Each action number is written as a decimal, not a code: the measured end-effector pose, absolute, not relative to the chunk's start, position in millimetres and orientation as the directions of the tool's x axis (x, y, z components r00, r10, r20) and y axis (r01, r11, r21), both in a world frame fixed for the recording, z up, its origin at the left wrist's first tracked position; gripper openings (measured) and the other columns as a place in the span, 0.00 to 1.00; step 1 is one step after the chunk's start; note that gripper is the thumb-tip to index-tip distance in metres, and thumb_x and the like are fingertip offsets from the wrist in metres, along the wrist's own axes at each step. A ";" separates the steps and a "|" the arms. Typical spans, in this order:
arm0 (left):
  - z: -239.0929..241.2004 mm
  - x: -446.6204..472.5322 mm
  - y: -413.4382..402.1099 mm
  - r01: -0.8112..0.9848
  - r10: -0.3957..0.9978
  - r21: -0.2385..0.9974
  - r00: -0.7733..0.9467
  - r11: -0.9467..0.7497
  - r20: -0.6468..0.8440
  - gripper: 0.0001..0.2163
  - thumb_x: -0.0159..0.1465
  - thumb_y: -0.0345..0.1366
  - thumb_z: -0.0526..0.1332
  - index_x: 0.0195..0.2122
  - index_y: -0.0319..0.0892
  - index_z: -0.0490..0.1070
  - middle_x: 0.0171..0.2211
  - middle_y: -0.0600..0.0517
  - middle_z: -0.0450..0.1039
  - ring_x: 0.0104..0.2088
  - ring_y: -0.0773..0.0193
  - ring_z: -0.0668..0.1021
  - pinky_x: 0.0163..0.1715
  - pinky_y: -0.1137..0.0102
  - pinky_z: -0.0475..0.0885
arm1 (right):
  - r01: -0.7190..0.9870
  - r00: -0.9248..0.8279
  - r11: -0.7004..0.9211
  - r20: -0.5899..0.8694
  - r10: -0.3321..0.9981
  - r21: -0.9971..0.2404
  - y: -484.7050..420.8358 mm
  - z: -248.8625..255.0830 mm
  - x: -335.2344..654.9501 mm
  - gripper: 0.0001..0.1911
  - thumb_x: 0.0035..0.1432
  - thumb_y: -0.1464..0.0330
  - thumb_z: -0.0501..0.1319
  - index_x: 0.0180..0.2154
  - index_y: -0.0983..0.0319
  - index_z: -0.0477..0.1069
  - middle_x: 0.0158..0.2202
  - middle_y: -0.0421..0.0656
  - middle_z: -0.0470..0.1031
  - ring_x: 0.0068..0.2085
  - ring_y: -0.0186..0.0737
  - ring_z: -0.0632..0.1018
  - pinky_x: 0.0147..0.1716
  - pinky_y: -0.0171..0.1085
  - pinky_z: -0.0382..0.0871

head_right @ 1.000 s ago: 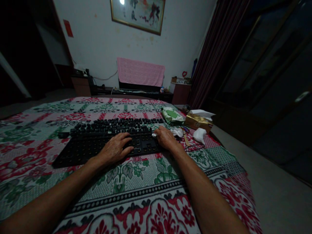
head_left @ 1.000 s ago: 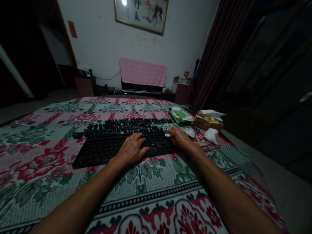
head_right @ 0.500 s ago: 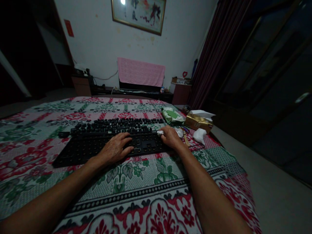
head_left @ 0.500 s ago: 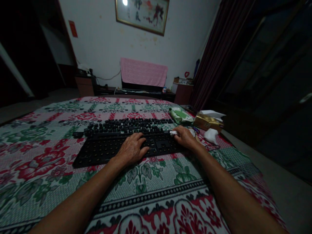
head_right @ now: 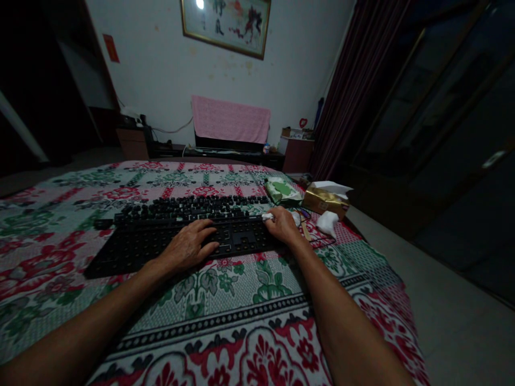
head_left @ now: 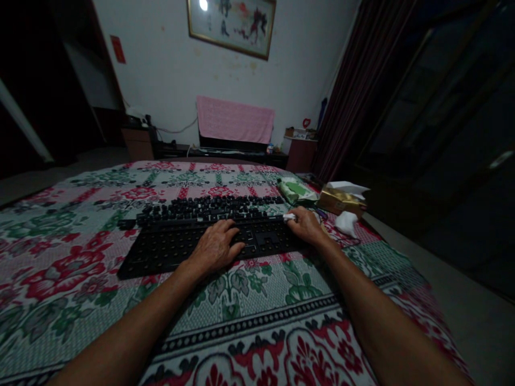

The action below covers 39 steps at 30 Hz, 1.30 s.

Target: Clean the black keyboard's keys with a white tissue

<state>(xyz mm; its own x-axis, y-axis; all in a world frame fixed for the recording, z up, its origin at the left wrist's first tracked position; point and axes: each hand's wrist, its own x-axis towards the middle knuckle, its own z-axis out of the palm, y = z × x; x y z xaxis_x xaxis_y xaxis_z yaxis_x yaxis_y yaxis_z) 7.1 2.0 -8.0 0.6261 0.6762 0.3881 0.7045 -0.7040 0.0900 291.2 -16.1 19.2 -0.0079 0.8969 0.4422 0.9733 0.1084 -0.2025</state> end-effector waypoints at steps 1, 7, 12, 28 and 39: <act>-8.2 7.1 2.1 0.703 0.674 0.090 0.628 -0.706 0.389 0.19 0.62 0.47 0.51 0.47 0.41 0.69 0.55 0.46 0.63 0.55 0.56 0.65 0.54 0.62 0.61 | 0.970 0.004 0.107 0.456 0.890 -0.218 -16.0 19.5 292.6 0.10 0.51 0.71 0.54 0.34 0.65 0.72 0.29 0.43 0.68 0.31 0.37 0.69 0.30 0.33 0.58; -9.7 7.2 3.6 0.701 0.668 0.083 0.629 -0.709 0.397 0.20 0.62 0.47 0.51 0.48 0.41 0.69 0.55 0.45 0.63 0.55 0.56 0.65 0.55 0.61 0.61 | 0.959 -0.171 0.247 0.410 0.896 -0.139 -15.9 14.9 291.1 0.11 0.51 0.74 0.54 0.36 0.64 0.73 0.33 0.45 0.68 0.35 0.38 0.69 0.35 0.34 0.60; -9.8 7.2 4.0 0.703 0.673 0.089 0.626 -0.706 0.393 0.20 0.62 0.47 0.51 0.48 0.41 0.69 0.55 0.45 0.62 0.56 0.56 0.64 0.55 0.61 0.61 | 0.980 -0.152 0.188 0.379 0.913 -0.059 -16.6 14.6 291.9 0.11 0.51 0.73 0.55 0.35 0.63 0.73 0.32 0.44 0.68 0.34 0.38 0.69 0.34 0.34 0.59; -7.8 7.3 2.7 0.703 0.680 0.101 0.626 -0.704 0.380 0.20 0.62 0.47 0.50 0.47 0.41 0.69 0.55 0.45 0.62 0.55 0.55 0.65 0.53 0.60 0.62 | 0.967 -0.214 0.250 0.367 0.905 -0.053 -19.7 15.8 286.5 0.13 0.52 0.75 0.54 0.39 0.62 0.72 0.36 0.45 0.68 0.37 0.37 0.70 0.37 0.34 0.60; -8.3 6.8 2.8 0.700 0.677 0.105 0.625 -0.707 0.388 0.19 0.62 0.48 0.51 0.47 0.42 0.69 0.55 0.46 0.62 0.55 0.56 0.65 0.54 0.61 0.62 | 0.973 -0.037 0.141 0.478 0.878 -0.183 -16.5 13.8 302.5 0.12 0.51 0.73 0.54 0.37 0.64 0.72 0.32 0.44 0.69 0.34 0.37 0.69 0.34 0.33 0.60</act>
